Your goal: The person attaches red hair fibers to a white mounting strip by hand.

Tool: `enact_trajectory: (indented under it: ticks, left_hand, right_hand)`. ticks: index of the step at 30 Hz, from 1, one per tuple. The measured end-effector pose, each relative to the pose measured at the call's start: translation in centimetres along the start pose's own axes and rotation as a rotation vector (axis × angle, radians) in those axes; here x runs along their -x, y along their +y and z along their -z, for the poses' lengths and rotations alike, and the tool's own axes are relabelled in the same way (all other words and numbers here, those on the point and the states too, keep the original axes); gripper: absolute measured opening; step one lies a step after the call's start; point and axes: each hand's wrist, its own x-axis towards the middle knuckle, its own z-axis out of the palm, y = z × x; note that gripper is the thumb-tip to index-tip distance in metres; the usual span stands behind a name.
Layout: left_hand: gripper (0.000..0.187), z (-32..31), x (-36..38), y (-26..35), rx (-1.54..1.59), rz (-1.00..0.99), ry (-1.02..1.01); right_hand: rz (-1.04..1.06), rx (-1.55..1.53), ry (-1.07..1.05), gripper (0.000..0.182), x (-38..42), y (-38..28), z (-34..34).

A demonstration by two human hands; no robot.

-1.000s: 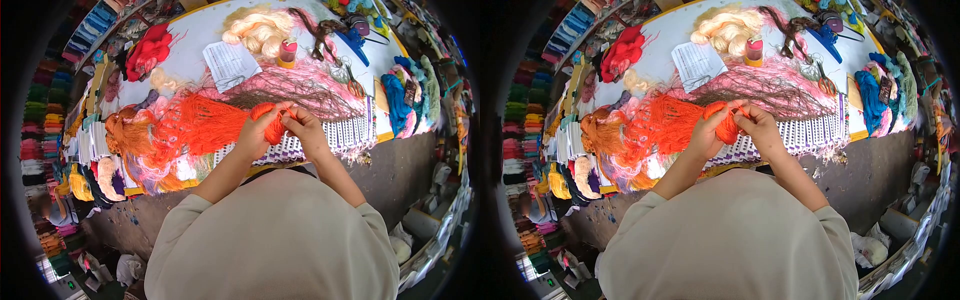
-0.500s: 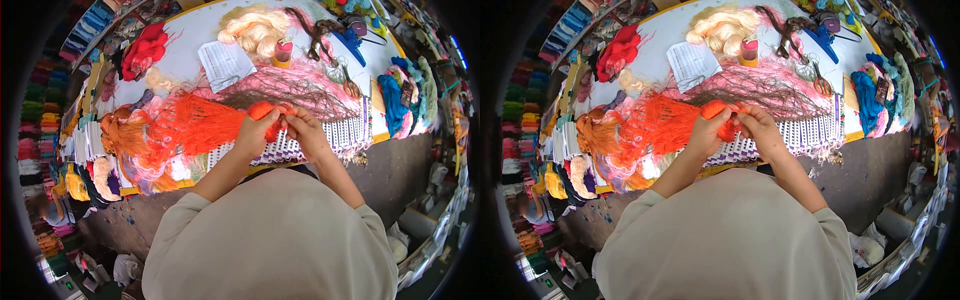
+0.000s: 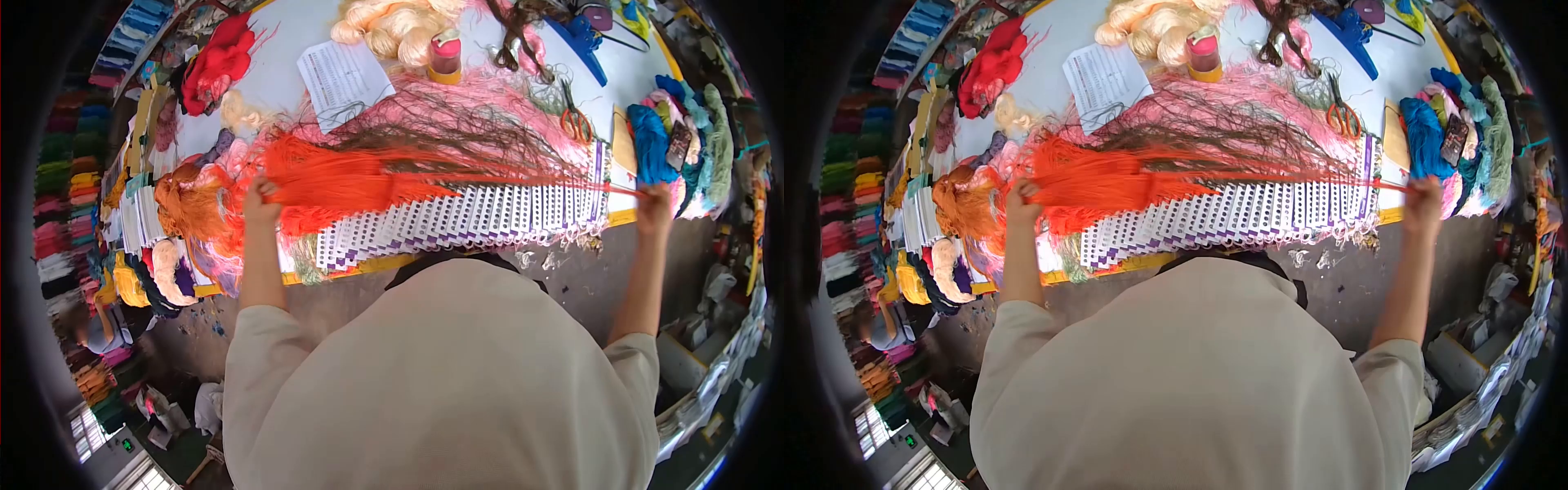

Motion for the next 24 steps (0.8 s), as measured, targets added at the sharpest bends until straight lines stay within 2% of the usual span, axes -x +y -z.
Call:
enact_trajectory:
  ticks: [1,2,3,4,5,6,7,8,9,10,11,12,13,14,15,16,17,18,19,21,22,24]
  left_hand:
    - [0.015,0.3,0.6,1.1,0.059,-0.056,-0.021]
    - [0.019,-0.2,2.0,2.0,0.118,-0.112,-0.041]
    - [0.026,-1.9,3.7,1.4,0.119,-0.105,-0.1]
    - [0.028,-2.8,4.5,-0.5,0.047,-0.074,-0.14]
    - [0.031,-3.5,5.0,-2.7,-0.026,-0.043,-0.181]
    - [0.031,-3.0,4.5,-5.6,-0.115,0.103,-0.382]
    - [0.028,-4.2,5.1,-9.4,-0.036,0.312,-0.348]
    - [0.025,-6.0,6.2,-13.8,-0.147,0.37,-0.382]
    - [0.024,-6.3,6.3,-17.8,-0.288,0.444,-0.281]
    - [0.026,-6.9,6.2,-21.3,-0.418,0.558,-0.274]
    - [0.025,-7.3,6.2,-24.5,-0.538,0.618,-0.259]
    - [0.023,-8.2,6.7,-27.6,-0.804,0.546,-0.247]
    - [0.023,-9.0,7.1,-30.3,-1.069,0.468,-0.234]
    - [0.023,-8.3,6.2,-33.0,-1.271,0.41,-0.291]
    - [0.025,-7.2,5.3,-35.3,-1.473,0.35,-0.349]
    - [0.03,-7.4,5.6,-36.7,-1.548,0.245,-0.354]
    - [0.036,-8.1,6.2,-37.5,-1.621,0.136,-0.361]
    - [0.036,-8.8,6.4,-37.9,-1.71,0.135,-0.333]
    - [0.036,-8.5,6.3,-38.5,-1.713,0.141,-0.327]
    - [0.029,-7.7,6.1,-39.1,-1.366,0.282,-0.278]
    - [0.029,-7.8,6.2,-38.8,-1.371,0.288,-0.271]
    - [0.017,-8.9,6.7,-37.7,-0.982,0.584,-0.256]
  right_hand:
    - [0.13,0.046,0.239,0.011,-0.2,-3.0,1.7]
    - [0.123,0.227,0.294,0.013,-1.5,-6.8,7.0]
    - [0.274,0.384,0.718,0.018,0.9,-8.5,0.1]
    - [0.398,0.455,0.671,0.016,-1.0,-9.6,5.3]
    - [0.386,0.812,0.542,0.01,-3.2,-8.7,9.0]
    - [0.368,1.159,0.394,0.008,-5.0,-7.3,11.0]
    - [0.809,1.493,0.188,0.014,-3.1,-2.5,5.1]
    - [0.611,1.431,0.014,0.019,-3.8,1.9,4.6]
    - [0.251,1.18,-0.089,0.022,-3.1,7.0,2.8]
    - [-0.095,0.906,-0.18,0.026,-1.2,11.5,-1.2]
    - [0.073,1.172,-0.367,0.022,1.6,14.6,-7.1]
    - [0.045,1.208,-0.469,0.019,4.1,17.4,-10.2]
    - [0.238,1.247,-0.81,0.018,4.3,20.2,-11.6]
    - [0.078,1.248,-0.717,0.016,6.3,22.0,-14.3]
    - [-0.028,1.253,-0.766,0.015,7.3,23.2,-16.3]
    - [-0.136,1.255,-0.814,0.014,7.9,23.9,-17.4]
    - [-0.149,1.251,-0.816,0.014,8.0,24.8,-17.6]
    - [-0.156,1.256,-0.852,0.014,8.0,25.6,-17.8]
    - [-0.16,1.26,-0.888,0.014,7.8,26.2,-17.8]
    - [-0.209,1.244,-0.897,0.015,7.4,26.6,-17.5]
    - [-0.253,1.239,-0.902,0.013,7.3,26.7,-17.4]
    - [-0.3,1.231,-0.908,0.012,7.1,26.7,-17.5]
